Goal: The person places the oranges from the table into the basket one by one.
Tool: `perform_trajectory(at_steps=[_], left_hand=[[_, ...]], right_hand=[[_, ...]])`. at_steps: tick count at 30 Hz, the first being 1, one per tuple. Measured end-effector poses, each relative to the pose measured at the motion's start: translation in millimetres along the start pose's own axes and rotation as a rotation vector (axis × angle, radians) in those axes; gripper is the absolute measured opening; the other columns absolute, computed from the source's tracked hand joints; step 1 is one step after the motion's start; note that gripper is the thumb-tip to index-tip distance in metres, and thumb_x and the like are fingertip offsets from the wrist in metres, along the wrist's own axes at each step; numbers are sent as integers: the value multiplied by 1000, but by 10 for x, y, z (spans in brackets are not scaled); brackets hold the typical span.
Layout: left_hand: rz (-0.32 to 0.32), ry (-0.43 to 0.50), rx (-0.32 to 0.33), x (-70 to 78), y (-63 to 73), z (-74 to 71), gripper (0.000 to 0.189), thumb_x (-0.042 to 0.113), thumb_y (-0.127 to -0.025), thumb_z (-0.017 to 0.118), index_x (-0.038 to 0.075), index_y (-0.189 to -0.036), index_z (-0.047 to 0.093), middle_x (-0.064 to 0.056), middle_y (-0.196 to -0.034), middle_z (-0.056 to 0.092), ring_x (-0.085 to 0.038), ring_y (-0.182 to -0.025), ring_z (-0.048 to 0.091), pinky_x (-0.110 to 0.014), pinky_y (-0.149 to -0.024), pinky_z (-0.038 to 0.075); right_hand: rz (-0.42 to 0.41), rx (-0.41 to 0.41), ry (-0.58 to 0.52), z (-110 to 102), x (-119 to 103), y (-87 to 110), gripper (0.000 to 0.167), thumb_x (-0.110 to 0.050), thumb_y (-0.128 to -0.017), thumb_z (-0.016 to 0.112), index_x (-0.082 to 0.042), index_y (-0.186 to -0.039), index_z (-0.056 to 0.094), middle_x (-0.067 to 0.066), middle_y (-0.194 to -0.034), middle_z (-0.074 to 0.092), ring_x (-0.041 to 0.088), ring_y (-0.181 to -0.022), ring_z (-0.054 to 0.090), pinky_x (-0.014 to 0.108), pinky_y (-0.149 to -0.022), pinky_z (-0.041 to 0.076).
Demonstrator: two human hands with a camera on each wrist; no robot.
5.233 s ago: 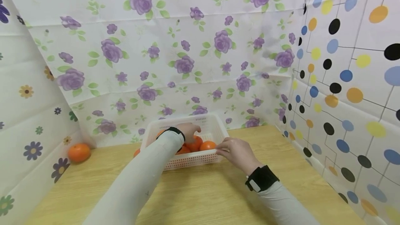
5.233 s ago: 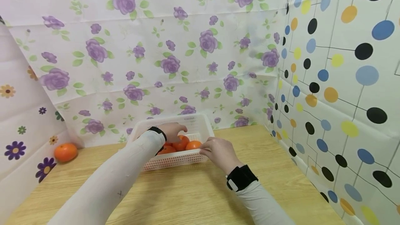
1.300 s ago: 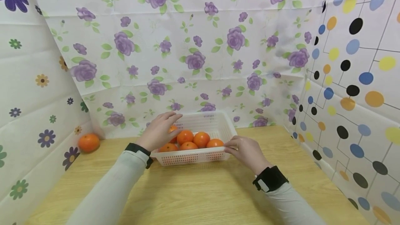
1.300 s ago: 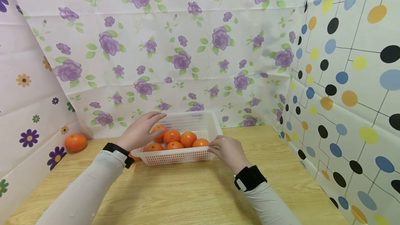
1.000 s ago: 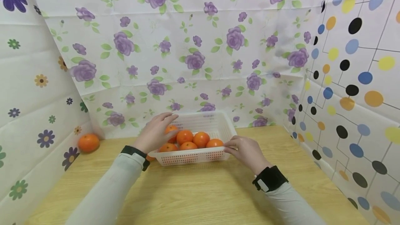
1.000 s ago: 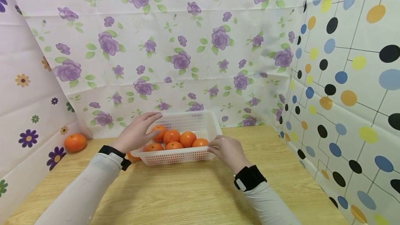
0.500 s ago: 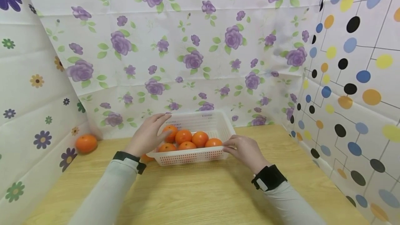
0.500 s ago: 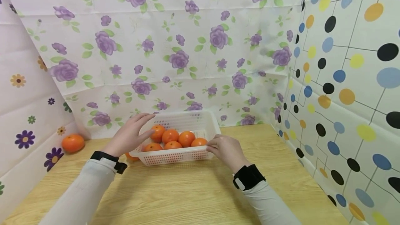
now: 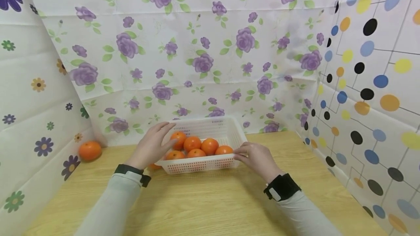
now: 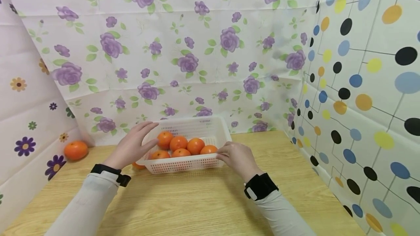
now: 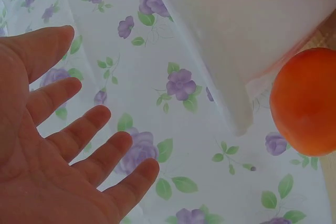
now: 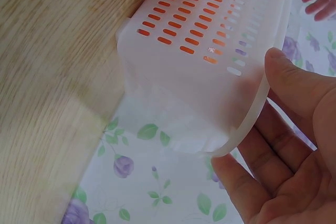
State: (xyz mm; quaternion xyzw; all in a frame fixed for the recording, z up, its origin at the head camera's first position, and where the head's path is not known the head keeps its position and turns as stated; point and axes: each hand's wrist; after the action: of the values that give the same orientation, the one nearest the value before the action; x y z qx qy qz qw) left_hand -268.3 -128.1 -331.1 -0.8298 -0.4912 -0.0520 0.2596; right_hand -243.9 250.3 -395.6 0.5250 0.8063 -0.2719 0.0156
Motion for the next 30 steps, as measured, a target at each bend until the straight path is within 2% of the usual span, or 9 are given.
perform_trajectory(at_steps=[16,26,30], left_hand=[[-35,27,33,-148,159,59,63,28,-110,71,4,-164,49,-28,-169,41,-52,-154,38,-72,-123,32],[-21,34,69,-198,184,52,60,23,-110,72,2,-162,52,-30,-166,44,-53,-152,41,-72,-123,32],[-21,39,90,-263,198,64,59,20,-109,71,1,-161,52,-30,-164,46,-53,-150,42,-71,-123,33]], right_hand=[[10,7,-7,41,2,24,19,-26,-95,88,-14,-110,88,-5,-99,78,13,-86,71,37,-80,62],[-31,26,-8,15,7,12,17,-24,-95,88,-14,-109,89,-7,-96,77,9,-80,67,34,-75,60],[-30,19,-8,7,-1,9,18,-25,-96,88,-14,-110,89,-6,-97,77,9,-81,67,33,-76,60]])
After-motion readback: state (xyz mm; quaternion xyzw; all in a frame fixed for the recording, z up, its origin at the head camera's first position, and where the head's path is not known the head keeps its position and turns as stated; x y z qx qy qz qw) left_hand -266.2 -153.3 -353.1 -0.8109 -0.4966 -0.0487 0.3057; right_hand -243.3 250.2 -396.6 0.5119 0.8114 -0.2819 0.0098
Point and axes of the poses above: each hand's wrist, its own y-axis away from the middle knuckle, its own z-axis out of the palm, x = y × z
